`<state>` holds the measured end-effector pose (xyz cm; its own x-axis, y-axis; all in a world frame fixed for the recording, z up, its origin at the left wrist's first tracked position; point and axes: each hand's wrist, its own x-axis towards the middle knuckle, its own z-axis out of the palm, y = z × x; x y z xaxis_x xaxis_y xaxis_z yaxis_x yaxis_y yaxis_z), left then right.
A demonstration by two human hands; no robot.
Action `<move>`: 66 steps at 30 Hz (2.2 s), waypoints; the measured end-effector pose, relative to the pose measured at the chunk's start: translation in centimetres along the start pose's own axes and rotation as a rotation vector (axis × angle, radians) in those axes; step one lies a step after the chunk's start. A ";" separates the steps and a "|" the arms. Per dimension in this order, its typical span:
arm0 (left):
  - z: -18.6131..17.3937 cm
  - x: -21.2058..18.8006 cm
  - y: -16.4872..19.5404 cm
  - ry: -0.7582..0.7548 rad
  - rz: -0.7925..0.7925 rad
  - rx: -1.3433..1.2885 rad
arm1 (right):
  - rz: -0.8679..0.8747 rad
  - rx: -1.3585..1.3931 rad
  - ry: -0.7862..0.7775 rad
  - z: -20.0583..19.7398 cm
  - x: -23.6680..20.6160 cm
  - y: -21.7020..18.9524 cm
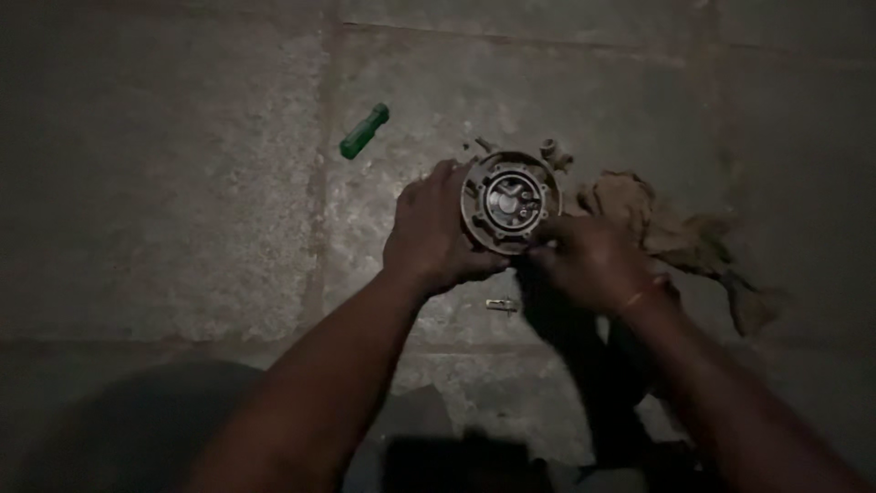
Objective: The person uses a yellow-handled screwdriver to adjust internal components of a circular metal mechanical part. They repeatedly probe and rotate parts inside the housing, then wipe the surface with a cloth. The part remains on the floor throughout.
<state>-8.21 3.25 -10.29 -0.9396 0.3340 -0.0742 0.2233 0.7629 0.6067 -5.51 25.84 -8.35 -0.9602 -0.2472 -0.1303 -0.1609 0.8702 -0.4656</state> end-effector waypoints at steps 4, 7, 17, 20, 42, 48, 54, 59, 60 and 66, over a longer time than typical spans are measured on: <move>-0.2 0.2 0.2 -0.069 -0.045 0.019 | -0.030 0.093 0.031 1.0 0.0 -0.8; -0.8 0.1 0.6 -0.049 -0.003 0.044 | 0.122 -0.046 -0.075 -0.2 -0.1 -0.8; -1.4 -0.2 2.2 -0.091 -0.055 0.026 | 0.404 0.249 0.107 -10.2 -4.5 -0.8; -1.1 -0.1 2.3 -0.074 -0.034 0.043 | 0.551 0.470 0.254 -10.6 -7.2 0.1; -0.9 -1.8 3.2 0.097 -0.042 0.029 | 0.409 0.704 0.365 -5.4 -2.6 2.1; -1.0 -2.4 4.2 0.066 -0.141 -0.035 | 0.305 0.556 0.343 -1.3 -2.5 4.0; -0.8 -2.1 2.3 -0.024 -0.125 0.007 | 0.319 0.515 0.211 1.3 -2.1 4.1; -0.2 -2.2 1.7 0.018 -0.105 0.058 | 0.443 0.265 0.121 1.4 -2.4 1.8; -0.2 -2.3 1.8 0.007 -0.110 0.051 | 0.446 0.271 0.135 1.3 -2.7 1.3; -1.5 -2.8 2.3 -0.045 -0.135 0.013 | 0.368 0.228 0.244 0.5 -3.9 -1.7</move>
<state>-5.46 3.23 -7.46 -0.9489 0.2521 -0.1898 0.0993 0.8094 0.5787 -1.33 25.10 -7.49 -0.9737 0.1898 -0.1257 0.2268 0.7587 -0.6107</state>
